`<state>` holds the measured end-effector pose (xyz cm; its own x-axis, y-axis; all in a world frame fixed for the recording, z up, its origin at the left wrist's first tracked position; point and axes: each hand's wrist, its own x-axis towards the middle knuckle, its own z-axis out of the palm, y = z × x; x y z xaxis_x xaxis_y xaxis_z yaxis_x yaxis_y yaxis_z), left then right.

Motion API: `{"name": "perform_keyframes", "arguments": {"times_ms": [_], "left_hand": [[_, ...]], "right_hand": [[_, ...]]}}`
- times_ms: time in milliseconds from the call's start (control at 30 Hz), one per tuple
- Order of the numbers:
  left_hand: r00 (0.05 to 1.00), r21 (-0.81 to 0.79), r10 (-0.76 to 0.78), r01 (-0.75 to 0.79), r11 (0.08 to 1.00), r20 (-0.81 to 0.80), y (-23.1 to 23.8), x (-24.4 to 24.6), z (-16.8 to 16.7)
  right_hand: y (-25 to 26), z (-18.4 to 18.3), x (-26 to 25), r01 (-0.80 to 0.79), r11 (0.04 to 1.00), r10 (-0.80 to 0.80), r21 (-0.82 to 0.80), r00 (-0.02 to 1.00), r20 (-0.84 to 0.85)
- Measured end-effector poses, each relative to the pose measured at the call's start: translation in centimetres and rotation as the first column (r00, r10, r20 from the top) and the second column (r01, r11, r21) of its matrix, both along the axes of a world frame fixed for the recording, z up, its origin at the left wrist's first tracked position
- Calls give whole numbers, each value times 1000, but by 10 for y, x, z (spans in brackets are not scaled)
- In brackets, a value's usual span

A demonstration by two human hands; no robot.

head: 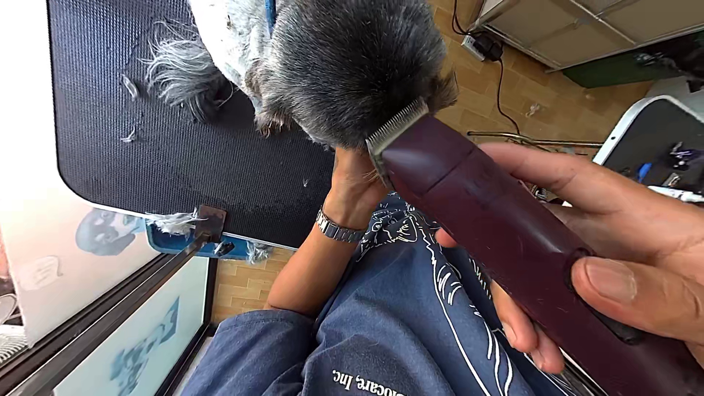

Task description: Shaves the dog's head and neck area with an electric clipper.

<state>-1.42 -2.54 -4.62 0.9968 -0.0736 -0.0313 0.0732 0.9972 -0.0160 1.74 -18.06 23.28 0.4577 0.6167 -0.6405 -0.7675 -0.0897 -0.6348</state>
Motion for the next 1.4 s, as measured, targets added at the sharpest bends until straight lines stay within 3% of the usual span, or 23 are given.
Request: {"name": "perform_keyframes", "arguments": {"times_ms": [33,67,133,267,367,400,433,467,500,567,600,667,767,800,833,867,900,933,967,1033,1167,1300,1400], "left_hand": [[994,18,-19,21,1000,-105,6,5,27],[918,70,-41,75,995,-394,14,16,77],[878,137,-45,125,983,-476,22,26,111],[945,202,15,54,978,-327,21,20,109],[916,249,16,93,964,-402,22,12,115],[935,192,18,54,980,-353,16,6,90],[998,117,39,-34,993,-42,7,-2,31],[998,89,61,-62,994,15,-2,-4,0],[998,87,68,-66,994,-19,-5,-4,-9],[988,93,36,-22,995,-153,1,6,25],[908,115,6,47,992,-419,9,19,75],[884,143,-30,108,984,-467,19,29,109],[910,175,1,78,981,-415,18,21,113],[951,109,2,33,994,-311,14,14,91],[994,-12,36,-35,999,99,4,11,36],[983,-85,49,-34,996,177,-2,13,15],[1000,-107,17,-17,994,-5,0,15,28],[940,-53,-29,12,999,-341,6,23,65],[894,22,-30,44,999,-448,9,30,83],[910,151,-1,70,986,-415,14,31,98],[935,166,-9,73,983,-355,19,23,106],[960,324,22,73,943,-281,25,8,122],[960,283,11,72,956,-281,23,10,119]], "right_hand": [[-2,-1,-2,10,1000,-10,-1,1000,-9],[-3,-2,-3,13,1000,-13,-5,1000,-15],[-4,-3,-2,17,1000,-17,-26,1000,-21],[0,-5,2,9,999,-9,-38,1000,-2],[-1,-6,-1,11,1000,-10,-4,1000,30],[-2,-7,-3,12,1000,-13,5,999,35],[-3,-7,-5,19,1000,-19,6,999,31],[-4,-8,-7,17,1000,-17,-2,1000,25],[-5,-8,-9,14,1000,-14,-17,1000,19],[-4,-11,-11,18,999,-17,-30,1000,20],[-3,-12,-12,26,999,-25,-34,999,23],[-1,-12,-9,37,999,-35,-36,998,46],[4,-12,-6,45,999,-41,-25,992,119],[4,-11,-5,39,999,-37,-13,991,129],[3,-10,-6,34,999,-34,-1,991,126],[1,-10,-7,30,1000,-30,3,992,119],[-1,-9,-9,25,1000,-25,3,994,105],[-2,-9,-12,23,1000,-23,-2,996,88],[-4,-10,-13,23,1000,-23,-5,997,74],[-4,-10,-13,28,999,-27,-17,998,58],[2,-13,-4,36,999,-35,-22,996,77],[1,-14,-1,0,1000,0,1,992,127],[-7,-14,-7,2,1000,-5,20,993,120]]}}
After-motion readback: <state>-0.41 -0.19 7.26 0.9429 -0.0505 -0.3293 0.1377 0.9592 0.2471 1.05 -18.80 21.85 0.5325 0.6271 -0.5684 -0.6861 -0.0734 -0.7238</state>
